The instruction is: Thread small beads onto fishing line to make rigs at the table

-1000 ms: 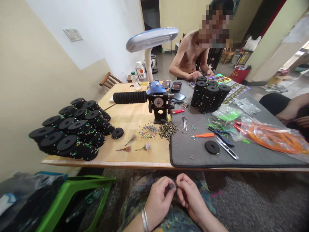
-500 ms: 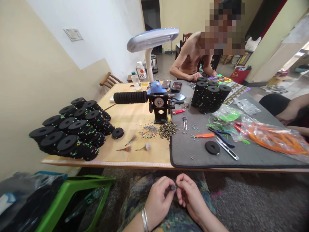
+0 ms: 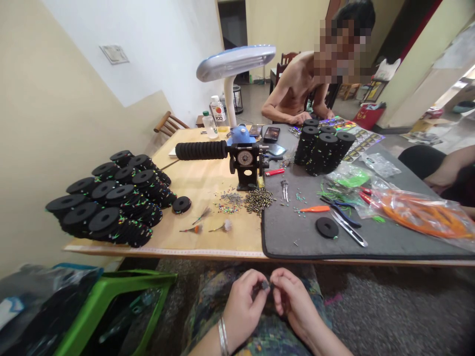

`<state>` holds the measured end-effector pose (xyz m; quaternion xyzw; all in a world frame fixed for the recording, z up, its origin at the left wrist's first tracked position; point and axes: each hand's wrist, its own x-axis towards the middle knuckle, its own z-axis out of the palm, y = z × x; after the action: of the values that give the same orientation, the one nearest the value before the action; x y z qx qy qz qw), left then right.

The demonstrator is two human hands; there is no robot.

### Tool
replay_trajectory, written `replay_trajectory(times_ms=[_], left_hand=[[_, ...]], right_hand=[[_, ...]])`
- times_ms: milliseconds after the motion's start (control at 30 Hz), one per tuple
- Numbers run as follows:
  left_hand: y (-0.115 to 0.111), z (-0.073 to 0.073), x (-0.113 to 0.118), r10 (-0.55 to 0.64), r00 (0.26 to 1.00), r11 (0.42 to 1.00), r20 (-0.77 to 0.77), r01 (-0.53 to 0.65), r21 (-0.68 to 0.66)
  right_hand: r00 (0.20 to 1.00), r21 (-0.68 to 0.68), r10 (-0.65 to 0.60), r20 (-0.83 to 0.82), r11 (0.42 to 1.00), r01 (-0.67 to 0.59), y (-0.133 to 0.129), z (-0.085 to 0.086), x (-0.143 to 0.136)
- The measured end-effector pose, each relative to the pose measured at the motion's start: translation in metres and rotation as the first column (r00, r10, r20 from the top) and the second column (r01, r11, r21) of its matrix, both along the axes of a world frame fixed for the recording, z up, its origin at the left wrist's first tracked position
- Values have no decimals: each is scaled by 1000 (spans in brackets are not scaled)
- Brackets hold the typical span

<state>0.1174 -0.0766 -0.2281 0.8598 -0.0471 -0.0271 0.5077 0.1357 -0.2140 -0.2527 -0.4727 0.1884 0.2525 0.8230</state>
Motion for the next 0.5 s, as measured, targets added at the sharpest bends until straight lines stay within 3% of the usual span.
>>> replay_trajectory(times_ms=[300, 500], left_hand=[[0, -2, 2, 27, 999, 999, -22, -27, -22], [0, -4, 4, 87, 993, 990, -82, -96, -100]], right_hand=[[999, -2, 10, -39, 1000, -10, 0, 4, -1], [997, 15, 55, 61, 998, -56, 0, 4, -1]])
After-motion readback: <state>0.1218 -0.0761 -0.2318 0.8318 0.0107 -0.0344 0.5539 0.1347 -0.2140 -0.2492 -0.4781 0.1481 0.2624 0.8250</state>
